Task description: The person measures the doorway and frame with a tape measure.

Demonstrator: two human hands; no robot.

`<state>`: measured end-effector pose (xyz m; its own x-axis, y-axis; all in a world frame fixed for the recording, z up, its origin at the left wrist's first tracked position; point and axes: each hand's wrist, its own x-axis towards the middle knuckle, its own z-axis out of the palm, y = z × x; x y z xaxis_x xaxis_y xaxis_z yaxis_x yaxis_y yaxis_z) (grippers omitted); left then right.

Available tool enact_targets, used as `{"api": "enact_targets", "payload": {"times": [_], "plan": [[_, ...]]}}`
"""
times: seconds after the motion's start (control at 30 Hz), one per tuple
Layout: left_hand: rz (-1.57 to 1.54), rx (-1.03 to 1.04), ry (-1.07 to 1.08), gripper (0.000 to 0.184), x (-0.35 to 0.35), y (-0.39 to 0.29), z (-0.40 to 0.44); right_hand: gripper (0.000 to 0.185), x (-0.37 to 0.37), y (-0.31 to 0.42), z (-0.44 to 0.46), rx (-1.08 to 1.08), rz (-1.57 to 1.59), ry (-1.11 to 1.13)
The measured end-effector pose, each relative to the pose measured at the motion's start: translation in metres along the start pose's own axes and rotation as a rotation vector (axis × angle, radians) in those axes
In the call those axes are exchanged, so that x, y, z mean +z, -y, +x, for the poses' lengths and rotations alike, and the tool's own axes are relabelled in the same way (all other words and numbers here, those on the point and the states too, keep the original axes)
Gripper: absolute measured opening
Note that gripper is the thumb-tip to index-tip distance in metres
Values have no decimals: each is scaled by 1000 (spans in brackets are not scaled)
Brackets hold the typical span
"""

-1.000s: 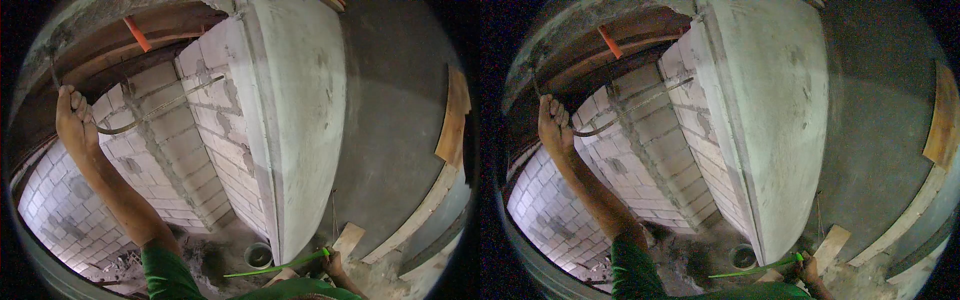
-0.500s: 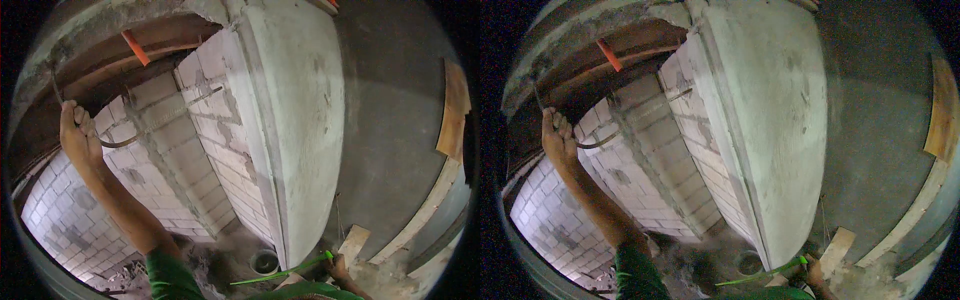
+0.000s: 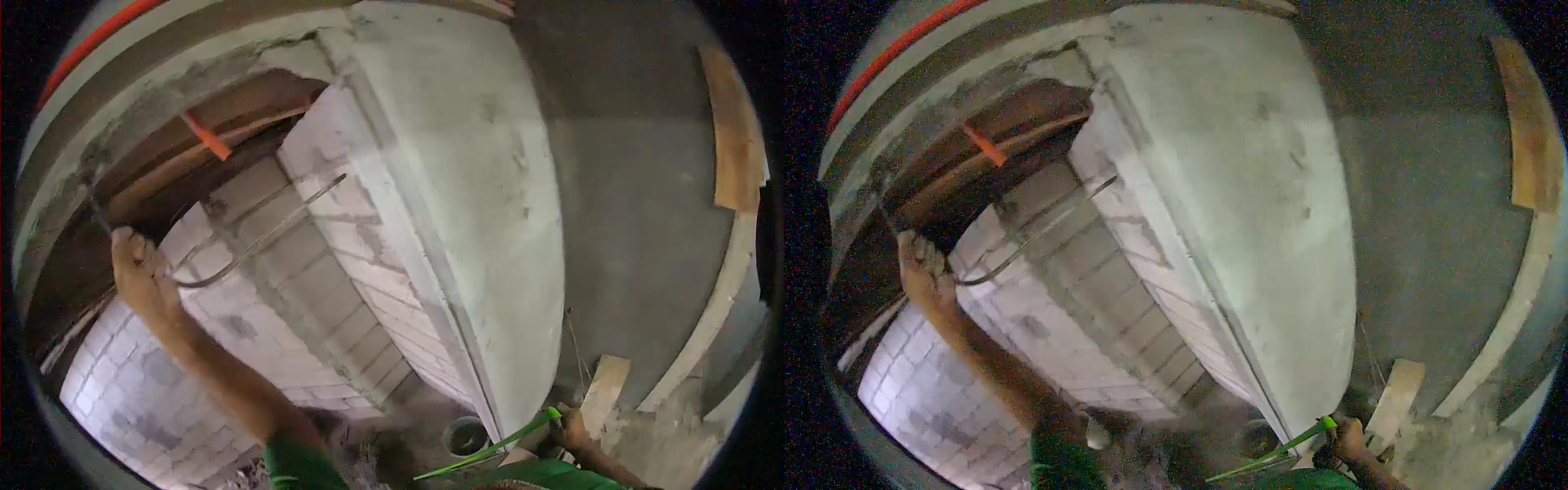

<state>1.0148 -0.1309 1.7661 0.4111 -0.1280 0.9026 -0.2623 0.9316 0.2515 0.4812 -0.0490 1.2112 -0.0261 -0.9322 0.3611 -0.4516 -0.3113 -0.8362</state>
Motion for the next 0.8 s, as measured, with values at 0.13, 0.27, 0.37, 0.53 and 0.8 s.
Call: {"api": "enact_targets", "payload": {"times": [0.13, 0.27, 0.37, 0.53, 0.8], "plan": [[682, 481, 36, 27, -11, 11, 2, 24, 9, -29, -7, 22, 37, -75], [532, 349, 69, 42, -2, 2, -1, 28, 11, -54, 10, -41, -51, 17], [-62, -66, -97, 56, 19, 2, -13, 28, 24, -35, 25, -58, -86, 127], [2, -33, -99, 52, 30, -6, -9, 28, 62, -19, 44, -152, -56, 355], [128, -8, -69, 45, 32, -15, -18, 28, 108, 2, 37, -238, 18, 554]]}}
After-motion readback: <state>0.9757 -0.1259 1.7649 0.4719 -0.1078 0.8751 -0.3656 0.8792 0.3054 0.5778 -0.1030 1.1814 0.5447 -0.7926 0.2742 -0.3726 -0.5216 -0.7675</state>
